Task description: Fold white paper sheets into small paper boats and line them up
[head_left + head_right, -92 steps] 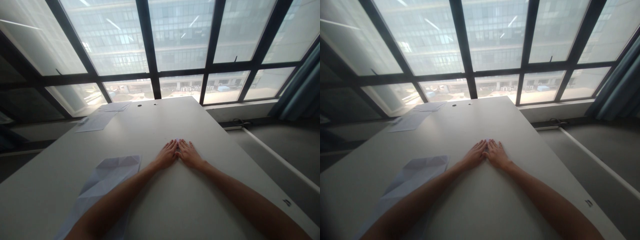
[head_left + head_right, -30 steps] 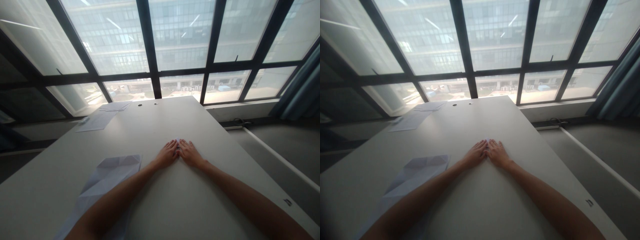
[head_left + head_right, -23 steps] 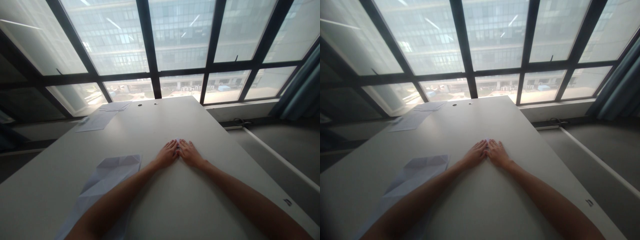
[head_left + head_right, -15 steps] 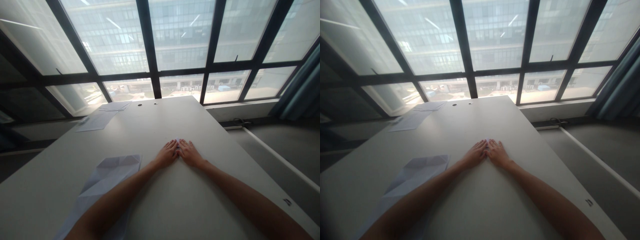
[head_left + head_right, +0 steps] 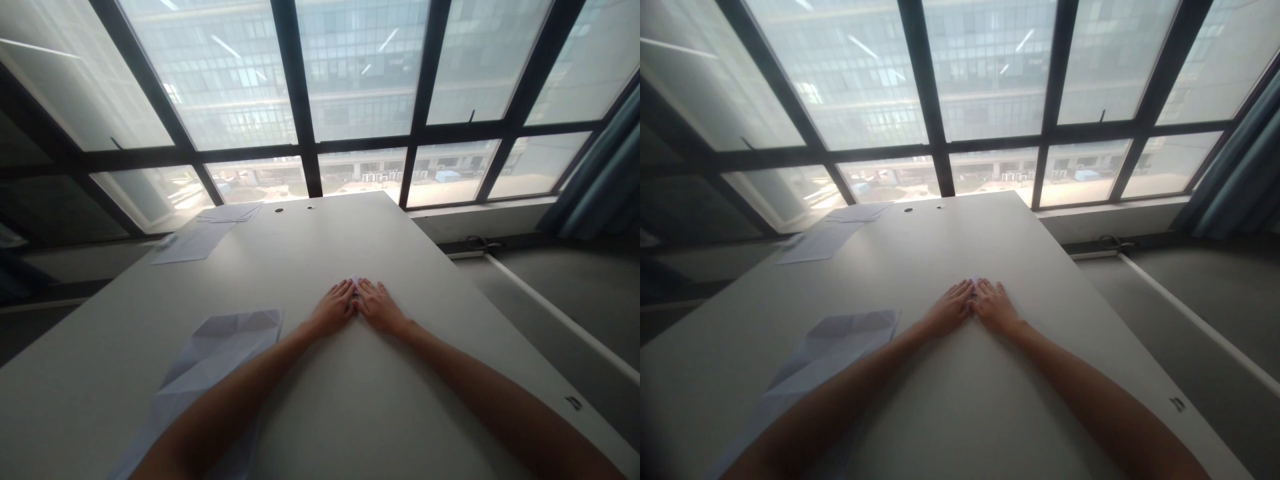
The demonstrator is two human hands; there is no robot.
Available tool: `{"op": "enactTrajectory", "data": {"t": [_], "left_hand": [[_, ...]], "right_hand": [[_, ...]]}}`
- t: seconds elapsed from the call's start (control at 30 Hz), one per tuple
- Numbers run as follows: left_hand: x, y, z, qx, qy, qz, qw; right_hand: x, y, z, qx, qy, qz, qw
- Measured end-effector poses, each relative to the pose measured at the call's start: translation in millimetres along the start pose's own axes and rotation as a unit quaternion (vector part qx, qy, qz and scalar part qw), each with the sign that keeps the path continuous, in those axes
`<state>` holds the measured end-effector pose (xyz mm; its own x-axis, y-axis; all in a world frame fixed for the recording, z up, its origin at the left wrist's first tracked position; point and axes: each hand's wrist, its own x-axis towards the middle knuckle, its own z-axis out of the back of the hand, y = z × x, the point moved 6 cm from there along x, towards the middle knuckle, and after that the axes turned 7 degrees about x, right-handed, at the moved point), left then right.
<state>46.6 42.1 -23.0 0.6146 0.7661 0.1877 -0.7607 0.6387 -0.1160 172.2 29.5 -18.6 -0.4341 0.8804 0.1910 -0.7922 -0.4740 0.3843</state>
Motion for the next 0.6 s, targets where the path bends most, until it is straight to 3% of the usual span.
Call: {"op": "enactTrajectory", "data": {"t": [0.6], "left_hand": [[0.9, -1.3, 0.5, 0.000, -0.012, -0.006, 1.000]], "right_hand": [[-0.7, -0.7, 1.1, 0.003, 0.008, -0.007, 1.000]]}}
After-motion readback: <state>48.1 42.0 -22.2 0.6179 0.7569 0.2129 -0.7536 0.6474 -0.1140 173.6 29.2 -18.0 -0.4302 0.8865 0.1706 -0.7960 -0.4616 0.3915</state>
